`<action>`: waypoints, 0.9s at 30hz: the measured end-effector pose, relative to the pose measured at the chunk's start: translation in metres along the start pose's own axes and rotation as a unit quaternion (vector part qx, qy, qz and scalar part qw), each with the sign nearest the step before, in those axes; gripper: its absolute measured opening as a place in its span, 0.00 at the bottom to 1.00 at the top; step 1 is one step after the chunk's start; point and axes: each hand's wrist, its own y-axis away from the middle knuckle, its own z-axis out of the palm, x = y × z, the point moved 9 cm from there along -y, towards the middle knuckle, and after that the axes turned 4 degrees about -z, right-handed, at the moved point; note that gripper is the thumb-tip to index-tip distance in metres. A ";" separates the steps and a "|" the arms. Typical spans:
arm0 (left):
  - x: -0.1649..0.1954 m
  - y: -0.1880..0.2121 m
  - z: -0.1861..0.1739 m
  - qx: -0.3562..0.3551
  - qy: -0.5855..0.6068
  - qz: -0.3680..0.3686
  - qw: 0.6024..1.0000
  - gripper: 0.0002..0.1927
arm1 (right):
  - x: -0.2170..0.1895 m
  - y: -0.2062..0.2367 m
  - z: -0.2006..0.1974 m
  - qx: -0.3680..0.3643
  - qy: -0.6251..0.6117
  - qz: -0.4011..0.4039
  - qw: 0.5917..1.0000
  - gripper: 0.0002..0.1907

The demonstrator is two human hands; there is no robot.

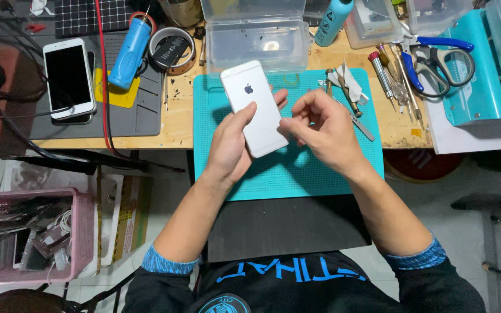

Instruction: The person wipes a smartphone with a tissue, places it into a plastic storage case, then works on a pink iPhone on a repair mat: they use a screwdriver to remove screws from the phone's lower end and pry at the device's edge, working on the opened phone body.

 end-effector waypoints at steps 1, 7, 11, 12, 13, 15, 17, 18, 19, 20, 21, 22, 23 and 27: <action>0.002 0.001 0.006 -0.011 -0.003 0.005 1.000 0.28 | 0.003 0.000 0.001 -0.004 -0.023 0.016 1.000 0.12; 0.018 0.008 0.015 0.057 -0.207 0.099 0.972 0.20 | 0.012 0.001 0.008 -0.044 -0.083 0.082 0.992 0.08; 0.047 0.025 0.017 0.062 -0.273 0.244 0.928 0.18 | 0.008 0.007 0.002 -0.053 -0.037 0.047 0.997 0.07; 0.049 0.026 0.013 0.064 -0.265 0.241 0.931 0.17 | 0.009 0.009 0.001 -0.057 -0.035 0.044 0.997 0.07; 0.052 0.026 0.010 0.066 -0.257 0.239 0.934 0.15 | 0.010 0.010 0.001 -0.060 -0.033 0.040 0.997 0.07; 0.051 0.025 0.003 0.078 -0.244 0.227 0.940 0.14 | 0.012 0.010 0.000 -0.063 -0.038 0.040 0.997 0.07; 0.048 0.022 -0.004 0.098 -0.234 0.208 0.945 0.14 | 0.011 0.010 0.000 -0.057 -0.031 0.040 0.997 0.08; 0.046 0.021 -0.007 0.104 -0.220 0.200 0.949 0.15 | 0.010 0.009 0.000 -0.048 -0.022 0.039 0.998 0.08; 0.044 0.020 -0.010 0.110 -0.205 0.191 0.953 0.15 | 0.007 0.008 0.000 -0.039 -0.012 0.039 0.998 0.08; 0.042 0.018 -0.013 0.116 -0.191 0.183 0.957 0.16 | 0.002 0.008 -0.002 -0.016 0.019 0.032 0.999 0.11; 0.042 0.016 -0.016 0.113 -0.158 0.178 0.965 0.16 | -0.005 0.010 -0.003 0.007 0.049 0.024 0.998 0.14; 0.040 0.014 -0.018 0.111 -0.125 0.173 0.971 0.16 | -0.012 0.011 -0.004 0.029 0.079 0.018 0.996 0.17; 0.038 0.013 -0.020 0.109 -0.092 0.167 0.976 0.17 | -0.036 0.011 0.000 0.026 0.198 -0.077 0.977 0.20; 0.037 0.015 -0.018 0.086 -0.049 0.201 0.975 0.19 | -0.080 0.014 0.030 0.003 0.450 -0.266 0.852 0.31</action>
